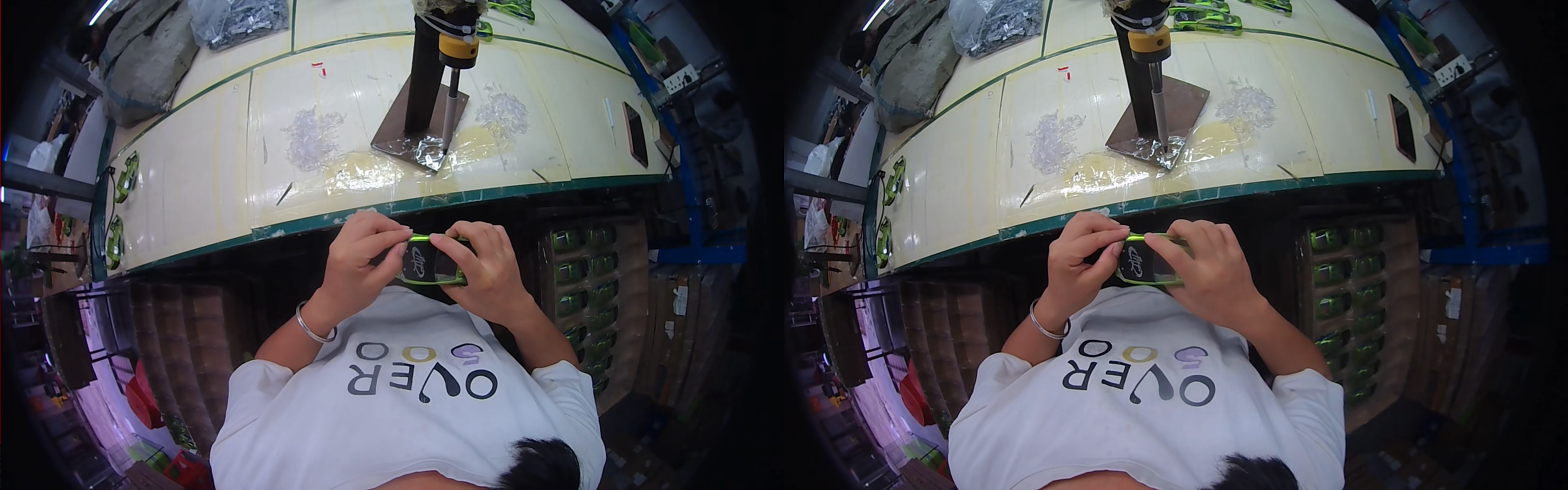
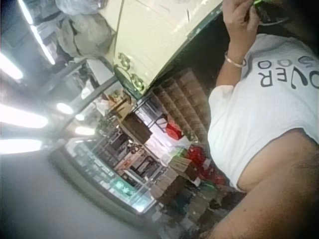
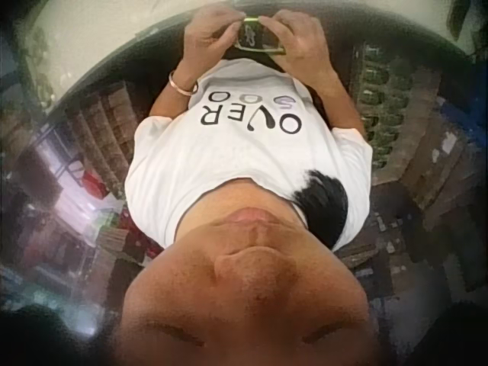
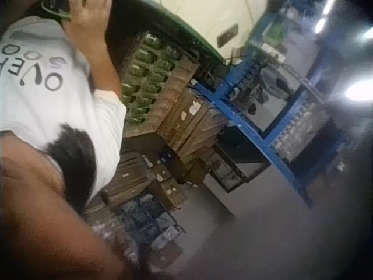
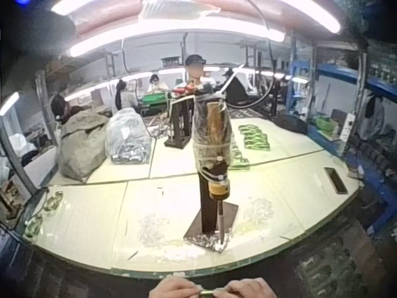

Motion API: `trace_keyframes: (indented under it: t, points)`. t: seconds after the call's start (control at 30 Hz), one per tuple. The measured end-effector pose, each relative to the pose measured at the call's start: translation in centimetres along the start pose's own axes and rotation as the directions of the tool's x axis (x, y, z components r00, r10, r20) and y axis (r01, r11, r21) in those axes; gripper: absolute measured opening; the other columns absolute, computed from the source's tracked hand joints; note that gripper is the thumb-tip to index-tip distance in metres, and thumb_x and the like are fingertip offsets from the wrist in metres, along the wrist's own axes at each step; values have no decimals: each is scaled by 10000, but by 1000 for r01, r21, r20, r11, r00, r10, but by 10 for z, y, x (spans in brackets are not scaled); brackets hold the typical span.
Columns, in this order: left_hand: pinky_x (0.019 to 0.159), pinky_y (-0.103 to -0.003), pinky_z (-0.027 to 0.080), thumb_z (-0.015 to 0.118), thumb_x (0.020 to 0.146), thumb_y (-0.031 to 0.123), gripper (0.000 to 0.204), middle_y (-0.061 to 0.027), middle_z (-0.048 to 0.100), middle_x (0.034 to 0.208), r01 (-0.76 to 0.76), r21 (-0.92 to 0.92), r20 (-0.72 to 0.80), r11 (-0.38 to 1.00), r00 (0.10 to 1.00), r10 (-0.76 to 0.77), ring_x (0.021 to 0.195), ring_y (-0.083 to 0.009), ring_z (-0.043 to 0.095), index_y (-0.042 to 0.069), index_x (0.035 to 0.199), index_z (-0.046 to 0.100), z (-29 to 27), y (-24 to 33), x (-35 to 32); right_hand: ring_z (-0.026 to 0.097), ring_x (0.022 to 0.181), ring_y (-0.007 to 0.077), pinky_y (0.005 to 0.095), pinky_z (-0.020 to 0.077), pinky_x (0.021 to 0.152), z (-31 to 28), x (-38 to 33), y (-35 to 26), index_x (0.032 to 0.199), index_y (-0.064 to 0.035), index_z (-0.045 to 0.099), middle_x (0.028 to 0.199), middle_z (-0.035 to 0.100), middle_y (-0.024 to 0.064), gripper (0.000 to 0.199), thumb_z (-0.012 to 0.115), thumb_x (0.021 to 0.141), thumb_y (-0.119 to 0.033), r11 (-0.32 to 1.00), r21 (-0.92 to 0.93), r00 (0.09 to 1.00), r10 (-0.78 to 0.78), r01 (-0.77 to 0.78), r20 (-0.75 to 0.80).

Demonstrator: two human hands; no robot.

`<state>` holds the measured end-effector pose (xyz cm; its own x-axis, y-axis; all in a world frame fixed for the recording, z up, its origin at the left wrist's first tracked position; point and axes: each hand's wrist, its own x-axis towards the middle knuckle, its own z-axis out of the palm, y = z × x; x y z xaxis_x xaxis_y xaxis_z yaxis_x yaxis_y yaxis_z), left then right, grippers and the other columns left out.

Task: The person assembles toy car bodies by inserting clear window pieces into the car shells by hand, securing them using a mounted electric screwdriver, and placing the assembled shells into compartment trays and onto the workbench.

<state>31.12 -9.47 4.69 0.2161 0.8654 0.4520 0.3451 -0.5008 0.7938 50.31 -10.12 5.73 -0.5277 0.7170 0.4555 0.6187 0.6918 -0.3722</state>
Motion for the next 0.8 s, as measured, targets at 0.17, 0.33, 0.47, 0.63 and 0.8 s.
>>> trace_keyframes:
  t: [0.17, 0.33, 0.47, 0.63, 0.8]
  points:
    - [656, -282, 423, 576, 681, -17, 163, -96, 569, 802, 59, -64, 56, 996, 997, -55, 737, -206, 534, -14, 841, 602, -5, 0, 0, 476, 813, 219, 334, 357, 683, 2, -1, 1, 1069, -118, 484, 905, 452, 58, 594, 674, 508, -82, 999, 44, 1000, 17, -16, -18]
    - [728, -281, 424, 633, 667, 46, 286, -103, 574, 881, 183, -391, 193, 902, 974, -114, 814, -208, 538, -1, 944, 579, -10, -7, -4, 484, 769, 226, 330, 397, 635, 2, -2, -2, 1138, -159, 458, 872, 442, 77, 695, 689, 486, -86, 993, 114, 999, 28, -32, 42]
    - [796, -290, 408, 725, 590, 152, 494, -108, 539, 997, 137, -365, 240, 921, 970, -49, 906, -215, 516, 18, 1029, 542, -10, -3, -2, 493, 721, 231, 314, 430, 586, 3, -1, -4, 1155, -178, 454, 846, 445, 88, 725, 698, 477, -96, 987, 150, 996, 43, -54, 80]
    - [808, -295, 404, 749, 557, 169, 547, -108, 523, 1021, 133, -338, 250, 932, 967, -47, 926, -220, 509, 22, 1038, 537, -8, -3, -3, 522, 683, 225, 297, 451, 553, 7, -1, -4, 1144, -147, 462, 827, 475, 93, 708, 714, 483, -130, 976, 214, 1000, 23, -23, 2]
    - [801, -286, 406, 742, 558, 132, 529, -109, 525, 1003, 183, -352, 254, 918, 963, -95, 919, -211, 511, 22, 1034, 539, -5, -7, -3, 539, 657, 228, 288, 460, 541, 13, -3, -1, 1153, -99, 442, 832, 494, 91, 713, 723, 502, -169, 958, 275, 997, 70, -79, 43]
